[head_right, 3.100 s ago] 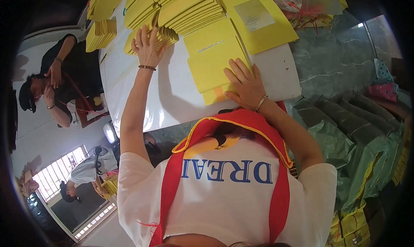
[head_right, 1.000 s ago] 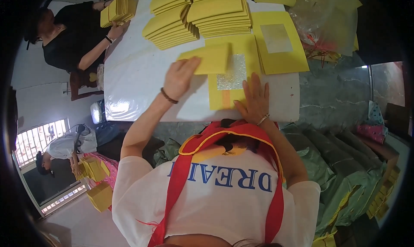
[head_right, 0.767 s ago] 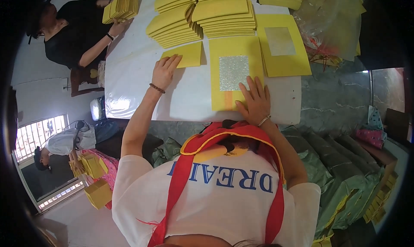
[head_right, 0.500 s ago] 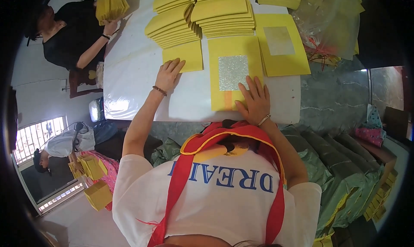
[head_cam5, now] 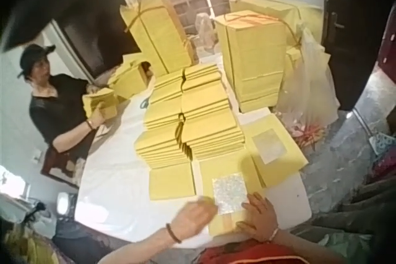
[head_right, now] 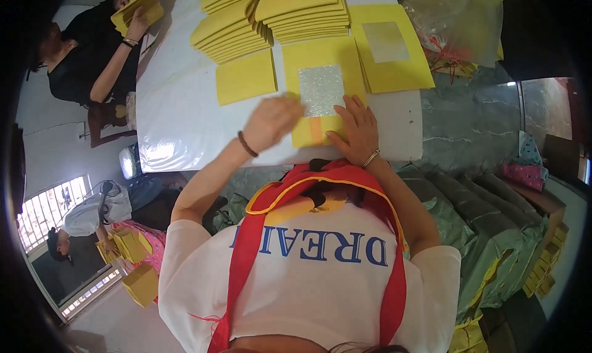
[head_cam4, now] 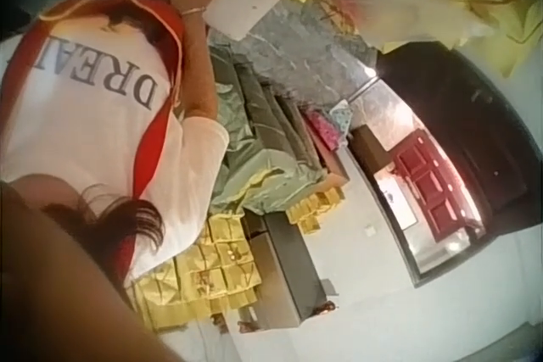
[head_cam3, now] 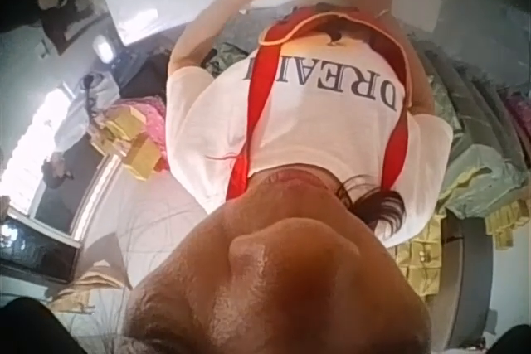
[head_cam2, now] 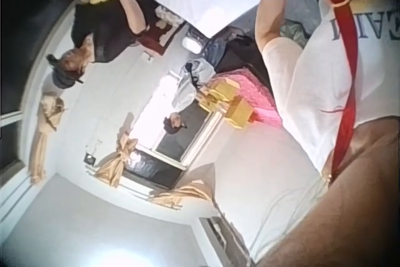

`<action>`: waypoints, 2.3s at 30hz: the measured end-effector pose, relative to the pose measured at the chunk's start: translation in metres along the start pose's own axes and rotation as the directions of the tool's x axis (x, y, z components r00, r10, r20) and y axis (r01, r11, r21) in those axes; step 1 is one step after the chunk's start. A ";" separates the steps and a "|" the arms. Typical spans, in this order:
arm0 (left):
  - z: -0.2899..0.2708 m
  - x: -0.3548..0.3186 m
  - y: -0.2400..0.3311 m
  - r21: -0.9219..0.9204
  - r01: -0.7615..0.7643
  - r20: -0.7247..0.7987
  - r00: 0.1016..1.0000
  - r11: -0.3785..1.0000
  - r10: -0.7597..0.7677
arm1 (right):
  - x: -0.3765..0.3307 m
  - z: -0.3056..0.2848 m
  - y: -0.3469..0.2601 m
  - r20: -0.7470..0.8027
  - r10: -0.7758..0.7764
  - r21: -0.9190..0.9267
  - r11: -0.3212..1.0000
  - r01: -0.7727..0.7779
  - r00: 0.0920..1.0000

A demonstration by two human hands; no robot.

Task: Fold yellow joss paper sheets with silver foil squares into organized stacks.

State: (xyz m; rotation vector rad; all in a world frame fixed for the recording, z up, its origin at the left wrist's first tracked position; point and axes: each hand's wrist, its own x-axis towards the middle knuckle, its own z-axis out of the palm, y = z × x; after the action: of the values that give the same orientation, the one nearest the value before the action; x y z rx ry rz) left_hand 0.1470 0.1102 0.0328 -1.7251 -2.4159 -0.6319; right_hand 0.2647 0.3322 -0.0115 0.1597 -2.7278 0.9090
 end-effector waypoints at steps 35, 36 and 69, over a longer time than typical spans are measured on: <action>0.016 -0.004 0.037 -0.193 0.212 -0.068 0.971 0.958 -0.228 | 0.003 -0.020 0.028 0.170 0.205 0.816 0.519 -0.254 0.964; 0.016 -0.004 0.037 -0.194 0.211 -0.068 0.971 0.958 -0.227 | 0.003 -0.020 0.029 0.184 0.197 0.840 0.478 -0.258 0.963; 0.011 -0.005 0.041 -0.056 0.111 -0.006 0.994 0.992 -0.112 | -0.003 0.002 0.033 -0.067 0.130 0.479 0.874 -0.083 0.989</action>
State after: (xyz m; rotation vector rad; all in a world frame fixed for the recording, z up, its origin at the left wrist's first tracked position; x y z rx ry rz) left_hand 0.1881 0.1209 0.0325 -1.6120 -2.5256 -0.7260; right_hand 0.2613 0.3574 -0.0325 0.0529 -2.3903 1.5668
